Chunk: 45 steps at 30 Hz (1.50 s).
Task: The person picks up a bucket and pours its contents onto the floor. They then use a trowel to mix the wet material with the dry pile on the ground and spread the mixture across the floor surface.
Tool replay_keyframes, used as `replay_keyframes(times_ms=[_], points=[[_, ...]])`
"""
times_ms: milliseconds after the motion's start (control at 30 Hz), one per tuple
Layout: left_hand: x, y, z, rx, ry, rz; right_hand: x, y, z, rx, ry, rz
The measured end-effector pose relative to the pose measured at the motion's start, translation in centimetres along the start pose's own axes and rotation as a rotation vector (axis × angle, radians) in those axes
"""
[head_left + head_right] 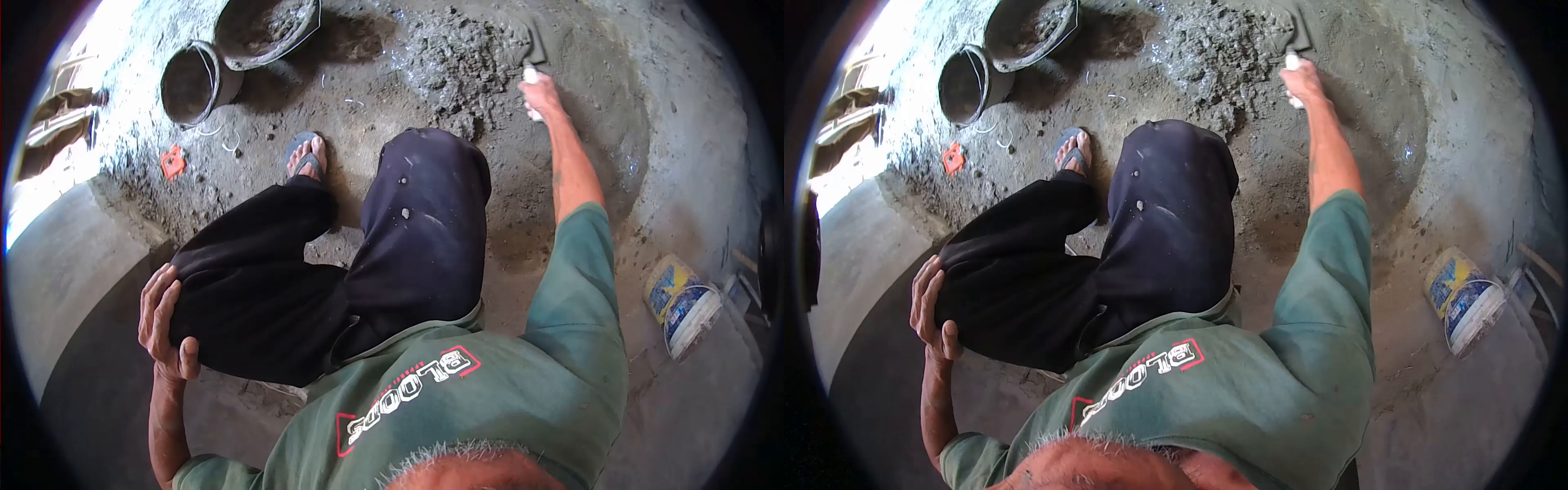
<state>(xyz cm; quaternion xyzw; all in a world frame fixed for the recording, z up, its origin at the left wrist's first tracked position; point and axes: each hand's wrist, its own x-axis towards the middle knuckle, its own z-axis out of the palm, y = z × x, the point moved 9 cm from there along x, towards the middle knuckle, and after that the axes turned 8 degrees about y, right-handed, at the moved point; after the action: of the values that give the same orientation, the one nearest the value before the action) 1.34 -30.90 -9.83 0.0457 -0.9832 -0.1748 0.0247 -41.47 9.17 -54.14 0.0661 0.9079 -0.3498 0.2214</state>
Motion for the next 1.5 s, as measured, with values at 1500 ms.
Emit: replay_keyframes(times_ms=[1500], points=[[0.8, 0.4, 0.4, -0.042, 0.015, 0.031, -14.9, -3.9, 3.8, 0.540, -0.337, 0.102]])
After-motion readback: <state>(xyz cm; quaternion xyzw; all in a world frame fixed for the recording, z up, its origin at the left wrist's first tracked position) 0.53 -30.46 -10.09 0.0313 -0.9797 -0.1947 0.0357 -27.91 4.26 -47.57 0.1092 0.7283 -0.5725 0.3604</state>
